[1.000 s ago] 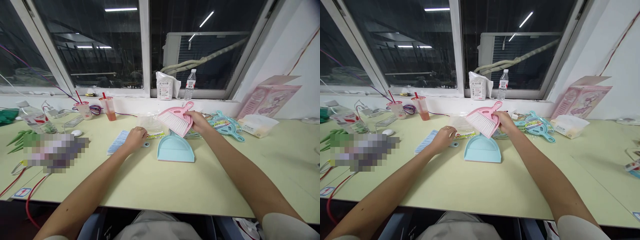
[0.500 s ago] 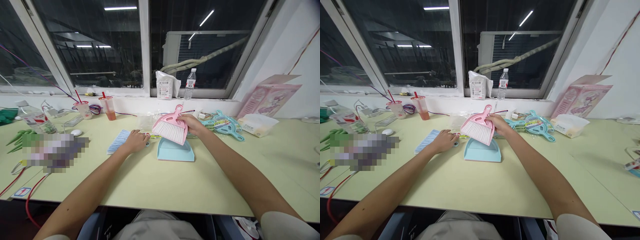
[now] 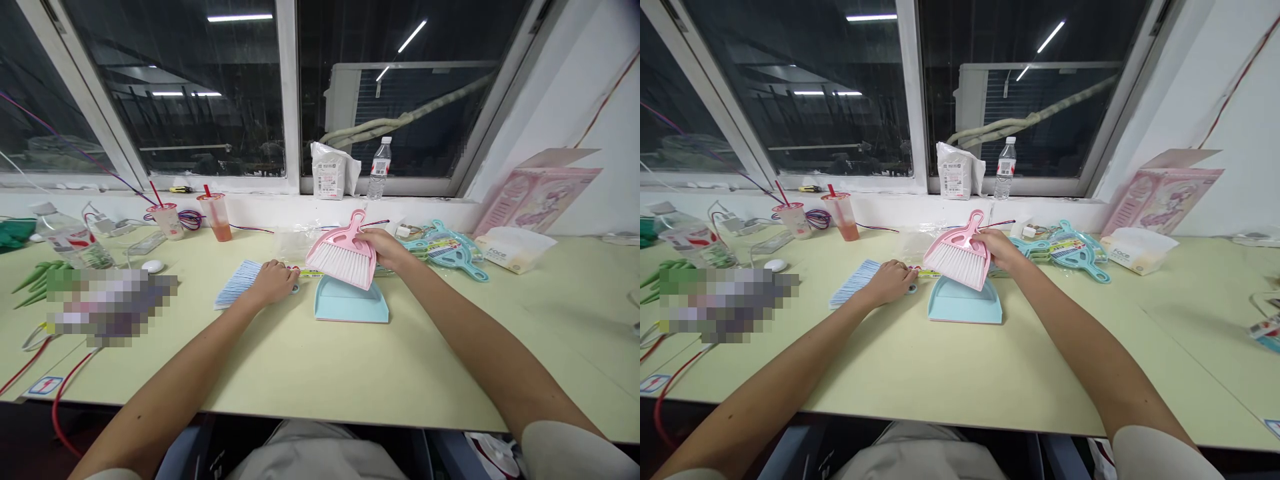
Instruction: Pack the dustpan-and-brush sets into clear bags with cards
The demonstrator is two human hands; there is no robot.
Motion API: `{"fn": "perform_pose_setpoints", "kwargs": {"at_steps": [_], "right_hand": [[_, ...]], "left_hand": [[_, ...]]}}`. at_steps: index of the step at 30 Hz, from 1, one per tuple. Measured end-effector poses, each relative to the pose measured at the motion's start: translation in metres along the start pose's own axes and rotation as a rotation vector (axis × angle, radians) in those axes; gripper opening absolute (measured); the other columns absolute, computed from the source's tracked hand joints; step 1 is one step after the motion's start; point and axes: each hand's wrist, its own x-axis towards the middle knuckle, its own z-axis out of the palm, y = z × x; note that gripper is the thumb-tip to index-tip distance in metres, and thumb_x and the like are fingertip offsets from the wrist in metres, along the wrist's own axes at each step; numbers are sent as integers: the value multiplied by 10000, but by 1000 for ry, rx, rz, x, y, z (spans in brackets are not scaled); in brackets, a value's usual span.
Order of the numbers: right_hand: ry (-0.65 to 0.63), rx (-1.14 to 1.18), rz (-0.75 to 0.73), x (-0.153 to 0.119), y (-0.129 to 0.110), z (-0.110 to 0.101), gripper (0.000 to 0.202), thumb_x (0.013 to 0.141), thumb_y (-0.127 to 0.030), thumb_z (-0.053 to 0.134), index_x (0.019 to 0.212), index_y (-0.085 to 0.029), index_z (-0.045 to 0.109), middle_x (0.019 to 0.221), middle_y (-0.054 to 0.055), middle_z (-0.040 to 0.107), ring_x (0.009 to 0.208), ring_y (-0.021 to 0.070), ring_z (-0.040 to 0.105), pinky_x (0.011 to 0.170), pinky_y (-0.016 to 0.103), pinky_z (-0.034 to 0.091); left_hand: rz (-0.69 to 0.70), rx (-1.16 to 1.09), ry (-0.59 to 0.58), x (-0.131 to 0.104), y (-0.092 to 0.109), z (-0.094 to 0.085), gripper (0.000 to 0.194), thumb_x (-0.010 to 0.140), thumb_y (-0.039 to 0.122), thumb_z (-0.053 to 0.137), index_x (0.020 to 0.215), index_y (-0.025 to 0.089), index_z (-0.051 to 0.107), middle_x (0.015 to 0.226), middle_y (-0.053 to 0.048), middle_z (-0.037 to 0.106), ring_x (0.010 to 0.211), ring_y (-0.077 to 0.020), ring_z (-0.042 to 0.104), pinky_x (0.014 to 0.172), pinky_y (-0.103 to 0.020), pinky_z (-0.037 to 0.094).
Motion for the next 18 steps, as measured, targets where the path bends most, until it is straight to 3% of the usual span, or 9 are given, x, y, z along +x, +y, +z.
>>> {"fn": "perform_pose_setpoints", "kwargs": {"at_steps": [7, 10, 15, 18], "right_hand": [[14, -15, 3, 2, 1, -2, 126, 700, -137, 739, 818, -131, 696, 760, 61, 713, 669, 184, 645, 582, 272, 506], [17, -12, -4, 3, 1, -5, 134, 705, -149, 743, 828, -136, 689, 792, 67, 722, 685, 190, 654, 589, 278, 516], [23, 5, -10, 5, 1, -8, 141, 704, -152, 746, 828, -149, 678, 807, 63, 726, 697, 195, 664, 608, 290, 533], [36, 24, -14, 7, 2, -9, 135, 702, -144, 741, 819, -153, 674, 802, 60, 728, 706, 199, 669, 617, 292, 536]], "left_hand": [[-67, -232, 139, 4, 0, 6, 381, 993, 341, 440, 820, 215, 755, 1050, -121, 729, 1151, -313, 593, 1040, -495, 386], [-115, -379, 214, 7, -2, 3, 316, 941, 278, 499, 777, 204, 759, 1034, -122, 721, 1057, -302, 636, 986, -469, 451], [-298, -762, 524, 10, -11, -4, 159, 820, 175, 599, 822, 208, 755, 962, -70, 722, 844, -217, 677, 824, -344, 541], [-378, -925, 611, 11, -16, -5, 118, 794, 177, 624, 849, 206, 724, 864, -36, 730, 766, -191, 672, 751, -307, 539]]}}
